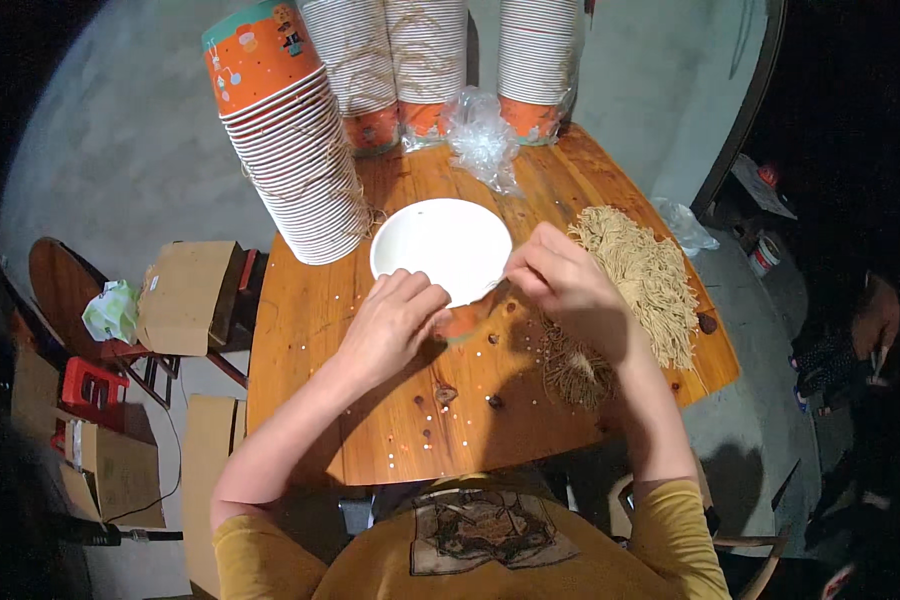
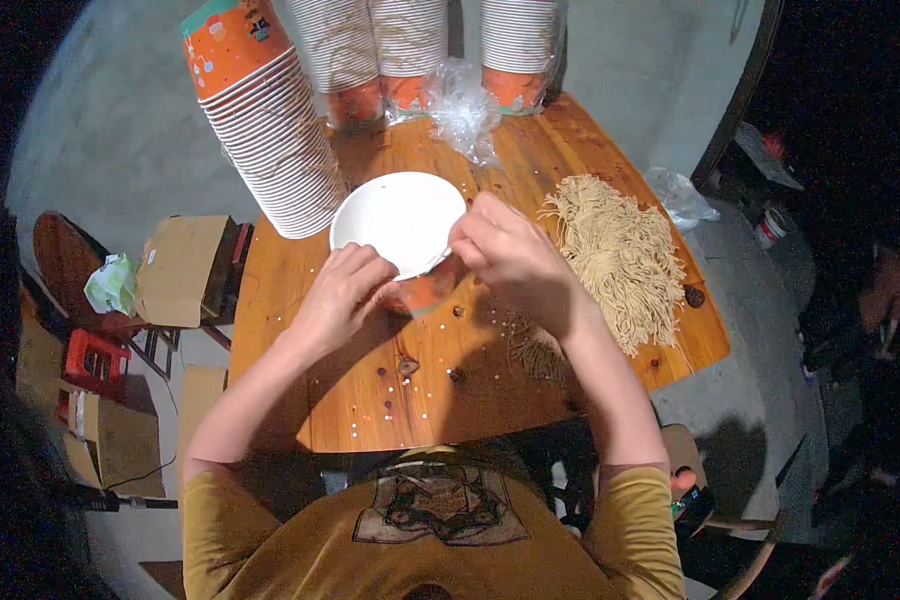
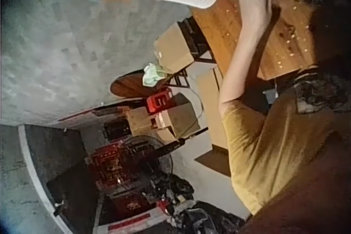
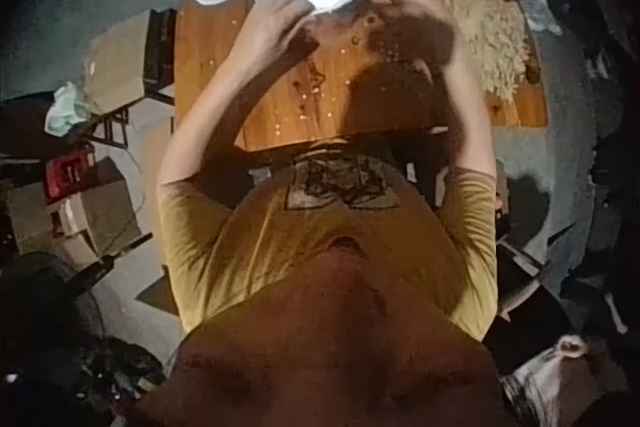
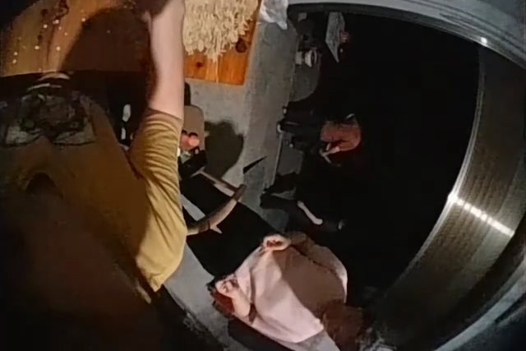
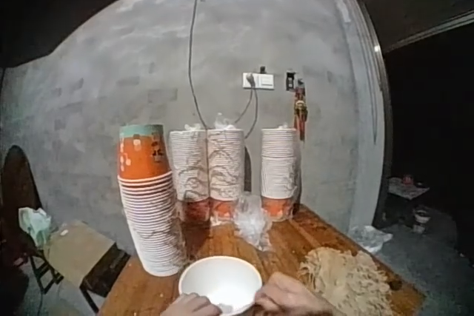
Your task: Packing stacks of printed paper cups into plastic bags and tying the bags with plastic ties.
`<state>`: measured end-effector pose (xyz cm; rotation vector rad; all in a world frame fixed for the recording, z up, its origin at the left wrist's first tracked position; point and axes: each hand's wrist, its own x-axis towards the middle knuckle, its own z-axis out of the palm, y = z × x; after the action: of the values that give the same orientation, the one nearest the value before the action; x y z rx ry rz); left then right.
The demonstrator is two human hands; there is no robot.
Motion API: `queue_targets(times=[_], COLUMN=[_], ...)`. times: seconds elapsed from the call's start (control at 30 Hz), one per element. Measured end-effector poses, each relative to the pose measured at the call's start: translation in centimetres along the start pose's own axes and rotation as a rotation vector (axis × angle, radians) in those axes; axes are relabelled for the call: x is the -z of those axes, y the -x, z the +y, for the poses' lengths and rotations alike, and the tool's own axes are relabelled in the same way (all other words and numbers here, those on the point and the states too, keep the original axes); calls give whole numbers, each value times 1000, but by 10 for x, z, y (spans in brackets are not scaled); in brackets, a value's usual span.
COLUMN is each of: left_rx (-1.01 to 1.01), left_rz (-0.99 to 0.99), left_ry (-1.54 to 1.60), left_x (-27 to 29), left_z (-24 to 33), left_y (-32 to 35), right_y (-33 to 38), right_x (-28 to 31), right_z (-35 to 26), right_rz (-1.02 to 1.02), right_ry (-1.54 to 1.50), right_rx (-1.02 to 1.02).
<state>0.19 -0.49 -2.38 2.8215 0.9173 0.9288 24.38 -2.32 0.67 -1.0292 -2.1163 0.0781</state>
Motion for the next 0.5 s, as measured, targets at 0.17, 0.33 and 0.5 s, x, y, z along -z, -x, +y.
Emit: queue_targets(times=[0.17,0.33,0.5], left_rx=[-77,8,427], left_rz=[-8,-67,42], left_ry=[80,283,428], left_x=[10,16,8], left_z=[-9,-10,11], left_y=[9,9,-12], right_y=[-24,-29,-35], right_x=[-29,-49,-57], right_z=[12,10,3], right_rz=[8,-108,-129], right_ry=[-17,-23,-98], right_rx=[135,-33,-92])
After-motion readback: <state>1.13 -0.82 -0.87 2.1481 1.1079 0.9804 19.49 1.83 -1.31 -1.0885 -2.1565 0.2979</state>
